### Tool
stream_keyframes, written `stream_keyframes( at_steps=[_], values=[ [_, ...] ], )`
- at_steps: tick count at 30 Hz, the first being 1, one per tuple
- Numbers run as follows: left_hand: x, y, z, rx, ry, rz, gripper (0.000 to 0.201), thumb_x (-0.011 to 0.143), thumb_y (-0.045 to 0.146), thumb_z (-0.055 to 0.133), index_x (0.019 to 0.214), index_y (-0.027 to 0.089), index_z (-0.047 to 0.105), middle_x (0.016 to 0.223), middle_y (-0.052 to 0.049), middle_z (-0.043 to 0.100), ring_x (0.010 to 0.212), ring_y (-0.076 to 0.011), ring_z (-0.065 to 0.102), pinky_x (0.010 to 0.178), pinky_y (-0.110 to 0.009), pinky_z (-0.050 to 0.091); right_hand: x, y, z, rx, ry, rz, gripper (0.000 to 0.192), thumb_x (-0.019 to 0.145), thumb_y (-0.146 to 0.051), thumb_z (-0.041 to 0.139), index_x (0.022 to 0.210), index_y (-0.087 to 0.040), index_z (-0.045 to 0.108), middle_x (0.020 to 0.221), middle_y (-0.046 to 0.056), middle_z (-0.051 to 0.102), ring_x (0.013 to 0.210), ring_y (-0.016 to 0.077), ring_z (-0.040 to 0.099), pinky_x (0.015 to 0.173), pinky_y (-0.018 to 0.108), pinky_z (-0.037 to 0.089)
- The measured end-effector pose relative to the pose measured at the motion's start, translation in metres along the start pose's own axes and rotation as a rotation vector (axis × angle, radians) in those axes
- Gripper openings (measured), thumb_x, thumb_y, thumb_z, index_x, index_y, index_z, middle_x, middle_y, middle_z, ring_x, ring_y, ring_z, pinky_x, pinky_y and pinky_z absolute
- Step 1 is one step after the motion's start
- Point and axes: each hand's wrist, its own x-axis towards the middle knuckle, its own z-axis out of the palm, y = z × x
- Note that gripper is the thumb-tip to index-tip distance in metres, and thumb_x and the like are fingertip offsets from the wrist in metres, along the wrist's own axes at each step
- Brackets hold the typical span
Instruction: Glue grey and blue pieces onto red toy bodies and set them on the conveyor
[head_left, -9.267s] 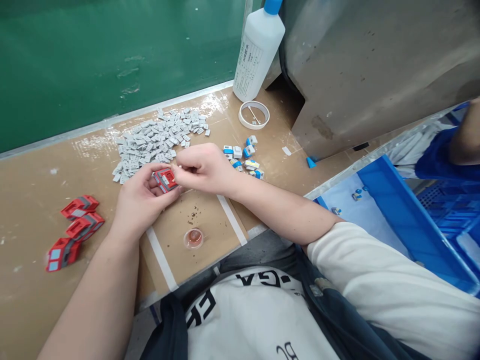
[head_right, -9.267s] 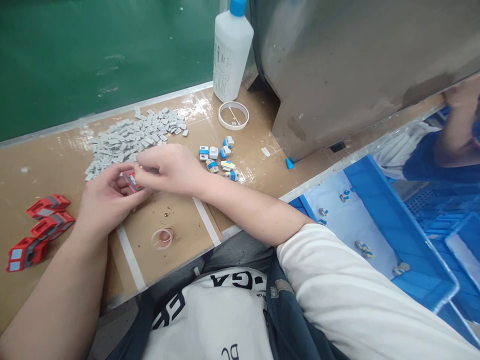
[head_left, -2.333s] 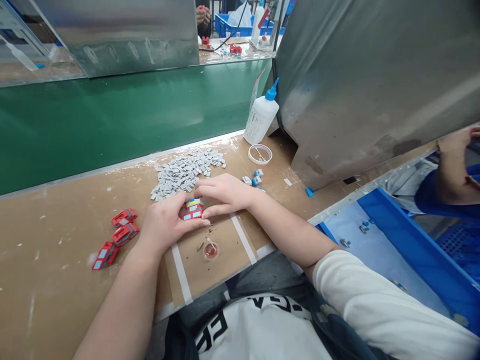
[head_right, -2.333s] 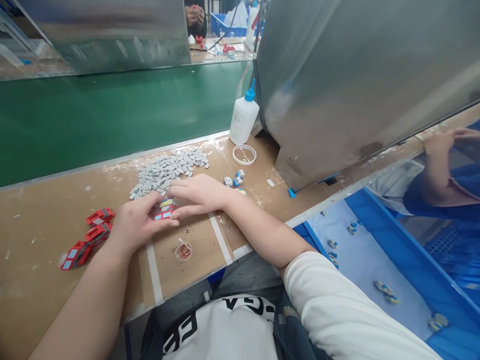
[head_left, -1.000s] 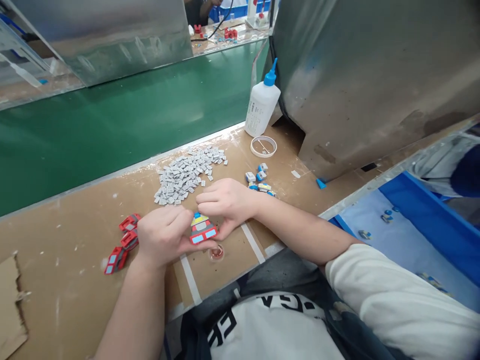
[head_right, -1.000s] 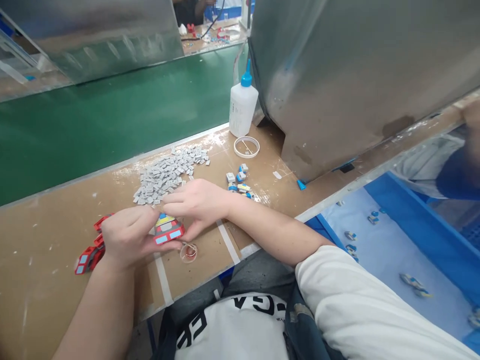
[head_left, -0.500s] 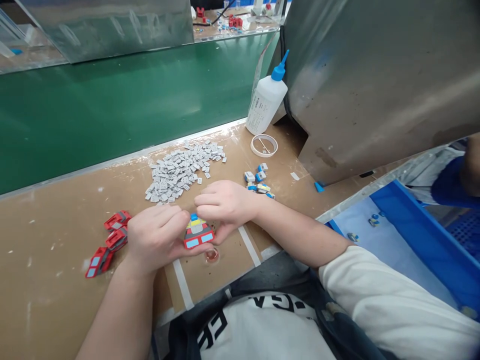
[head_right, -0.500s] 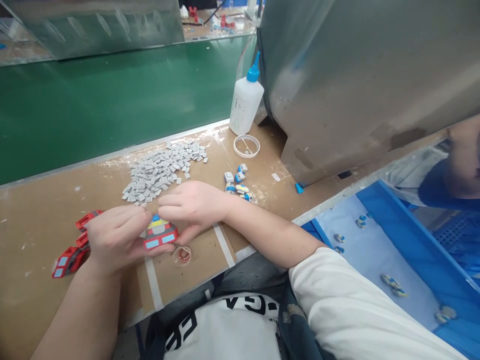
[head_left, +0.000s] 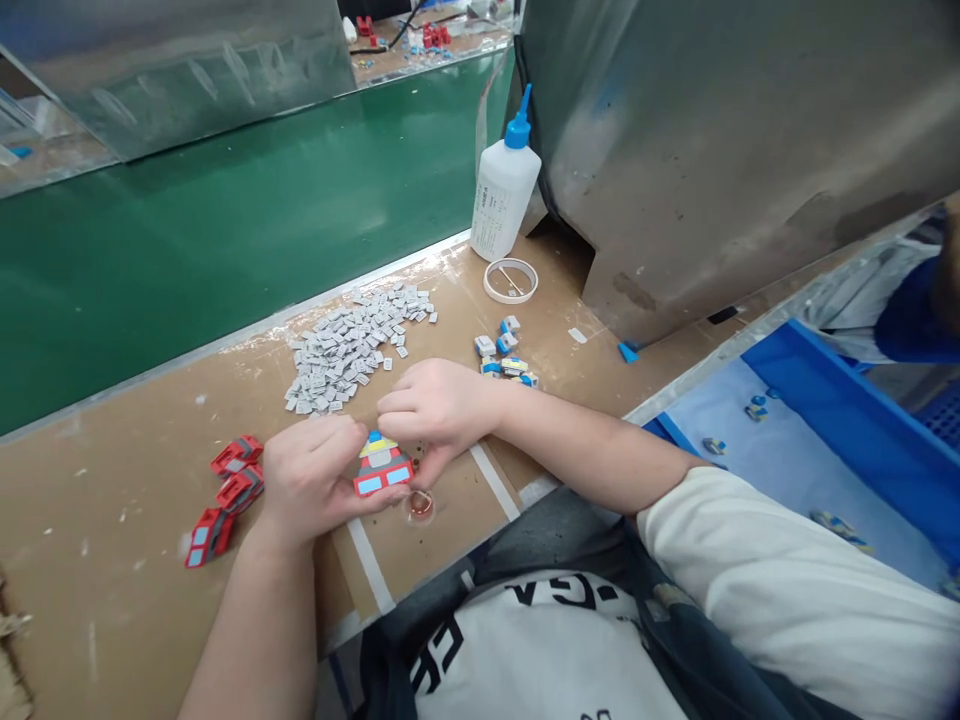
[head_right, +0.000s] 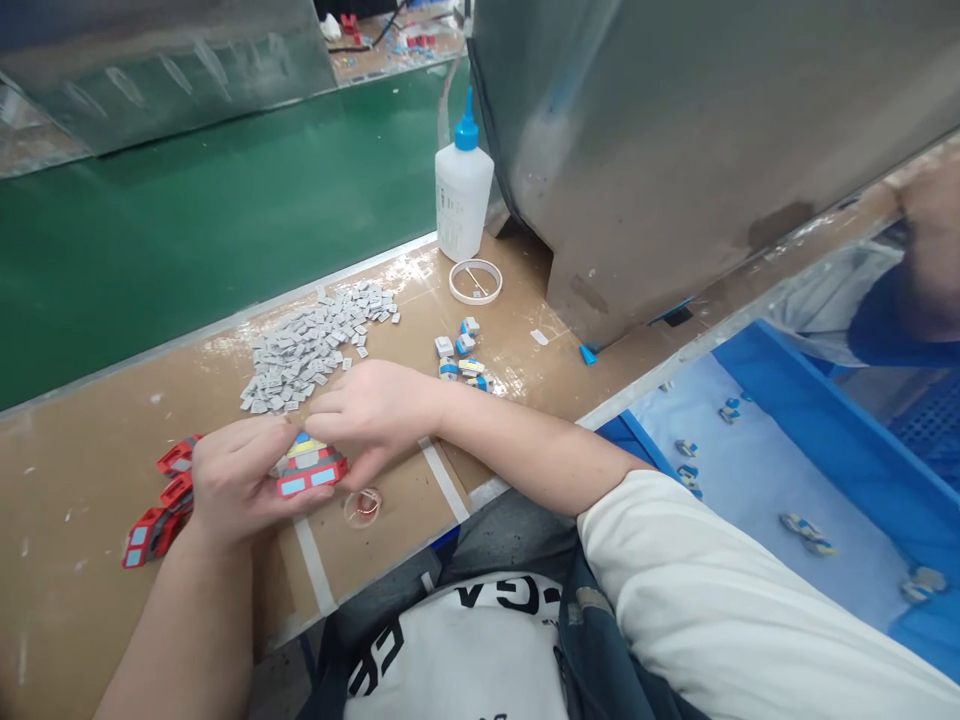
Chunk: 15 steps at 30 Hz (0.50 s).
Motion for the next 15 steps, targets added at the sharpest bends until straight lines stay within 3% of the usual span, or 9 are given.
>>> stream_keyframes(
  at_steps=[15],
  values=[
    [-0.0003, -0.0049, 0.0003, -0.034, -0.021, 0.01, 0.06, 0.103, 0.071, 0.061, 0.071, 0.025, 0.041, 0.059, 0.006, 0.035, 0.052, -0.0135, 0.032, 0.052, -0.033, 0.023, 0.0049, -0.0016, -0.0063, 0.087, -0.026, 0.042, 0.035, 0.101, -0.055, 0.063, 0.092, -0.022, 0.055, 0.088, 0.003, 0.065, 0.075, 0.0189, 0.058, 0.064, 0.034, 0.026]
  ],
)
